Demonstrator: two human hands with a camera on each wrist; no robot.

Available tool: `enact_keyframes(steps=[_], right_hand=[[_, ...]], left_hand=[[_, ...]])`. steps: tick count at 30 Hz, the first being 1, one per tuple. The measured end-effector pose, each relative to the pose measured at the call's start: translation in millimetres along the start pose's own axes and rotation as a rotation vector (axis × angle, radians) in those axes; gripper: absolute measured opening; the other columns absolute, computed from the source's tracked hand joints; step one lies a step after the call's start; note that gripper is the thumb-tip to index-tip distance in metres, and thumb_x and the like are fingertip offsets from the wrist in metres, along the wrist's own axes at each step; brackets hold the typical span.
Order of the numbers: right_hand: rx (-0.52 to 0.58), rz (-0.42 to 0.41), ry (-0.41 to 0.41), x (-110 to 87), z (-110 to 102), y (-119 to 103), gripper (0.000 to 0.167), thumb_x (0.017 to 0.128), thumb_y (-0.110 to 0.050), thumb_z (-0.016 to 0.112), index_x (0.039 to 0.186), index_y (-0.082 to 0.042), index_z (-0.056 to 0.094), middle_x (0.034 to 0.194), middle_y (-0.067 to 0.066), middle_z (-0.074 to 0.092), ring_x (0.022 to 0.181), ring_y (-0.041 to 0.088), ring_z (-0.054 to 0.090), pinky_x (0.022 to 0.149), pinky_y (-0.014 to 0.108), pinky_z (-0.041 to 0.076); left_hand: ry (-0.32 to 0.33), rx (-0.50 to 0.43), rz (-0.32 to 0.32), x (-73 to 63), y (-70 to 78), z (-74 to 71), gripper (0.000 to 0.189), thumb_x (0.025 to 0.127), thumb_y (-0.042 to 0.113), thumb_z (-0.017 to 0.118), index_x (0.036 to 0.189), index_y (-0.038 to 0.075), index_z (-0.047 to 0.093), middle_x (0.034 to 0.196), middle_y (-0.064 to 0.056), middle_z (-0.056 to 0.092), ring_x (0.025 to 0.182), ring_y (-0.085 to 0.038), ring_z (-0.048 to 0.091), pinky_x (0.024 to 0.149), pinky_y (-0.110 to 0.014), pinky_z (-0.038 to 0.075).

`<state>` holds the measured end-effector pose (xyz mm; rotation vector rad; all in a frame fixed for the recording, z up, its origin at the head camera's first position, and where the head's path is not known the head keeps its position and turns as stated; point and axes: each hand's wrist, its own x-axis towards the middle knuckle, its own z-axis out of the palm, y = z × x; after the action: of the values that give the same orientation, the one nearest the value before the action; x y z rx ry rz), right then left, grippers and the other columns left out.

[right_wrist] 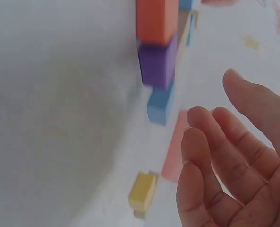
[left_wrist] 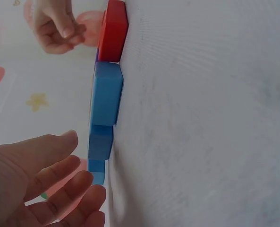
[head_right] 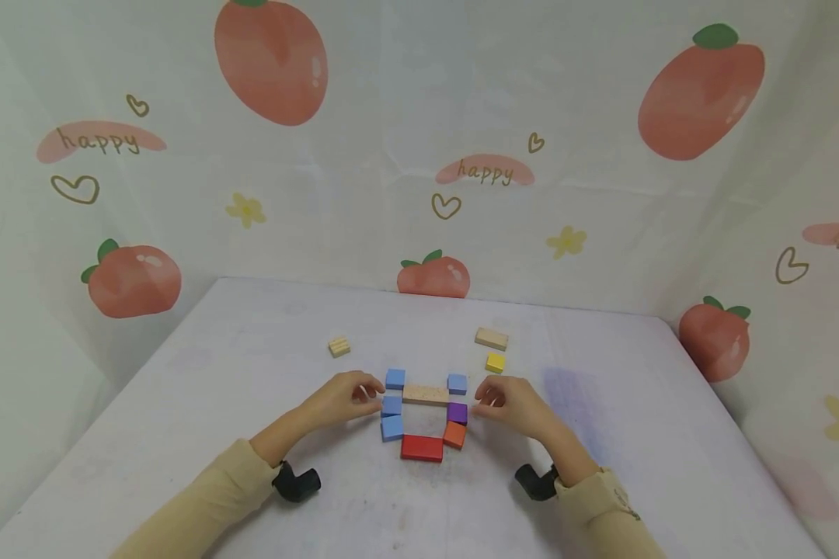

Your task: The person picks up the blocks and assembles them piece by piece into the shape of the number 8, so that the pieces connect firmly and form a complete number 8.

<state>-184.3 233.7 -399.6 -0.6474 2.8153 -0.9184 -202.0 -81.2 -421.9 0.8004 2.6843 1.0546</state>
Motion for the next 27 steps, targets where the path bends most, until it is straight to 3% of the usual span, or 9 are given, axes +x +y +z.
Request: enact_keyframes(steps=[7,17,22,27], right_hand=[[-0.035,0.046,0.063,16.0,-19,13,0.017,0.082,-0.020,0.070,0.087,-0.005,0.064,0.081,0.005,0.067,0.070,0.009,0.058,0.063,0.020,0.047],[-0.023,0.133,0.138,34.3,-31,38,0.026,0.081,-0.013,0.070,0.097,0.006,0.063,0.088,0.018,0.066,0.080,0.027,0.065,0.073,0.037,0.054],[-0.021,0.202,0.115,39.8,-31,46,0.033,0.081,-0.015,0.070,0.103,0.008,0.060,0.094,0.024,0.065,0.088,0.035,0.064,0.072,0.038,0.053],[-0.015,0.271,0.077,45.6,-28,50,0.038,0.080,-0.018,0.071,0.107,0.007,0.059,0.100,0.025,0.063,0.091,0.033,0.060,0.074,0.037,0.050]], left_hand=[[-0.044,-0.009,-0.019,3.2,-5.2,2.5,0.027,0.083,0.020,0.070,0.105,0.005,0.065,0.090,-0.004,0.062,0.080,-0.011,0.052,0.069,-0.020,0.043],[-0.051,-0.001,-0.022,3.7,-4.6,3.5,0.027,0.082,0.020,0.071,0.104,0.005,0.065,0.091,-0.004,0.063,0.083,-0.012,0.054,0.072,-0.022,0.045],[-0.048,0.008,-0.036,3.9,-4.1,4.4,0.027,0.082,0.020,0.071,0.105,0.006,0.065,0.091,-0.003,0.063,0.082,-0.012,0.053,0.072,-0.022,0.045],[-0.048,0.004,-0.043,4.6,-4.5,5.0,0.028,0.082,0.020,0.071,0.105,0.006,0.065,0.092,-0.003,0.063,0.083,-0.012,0.054,0.073,-0.024,0.046]])
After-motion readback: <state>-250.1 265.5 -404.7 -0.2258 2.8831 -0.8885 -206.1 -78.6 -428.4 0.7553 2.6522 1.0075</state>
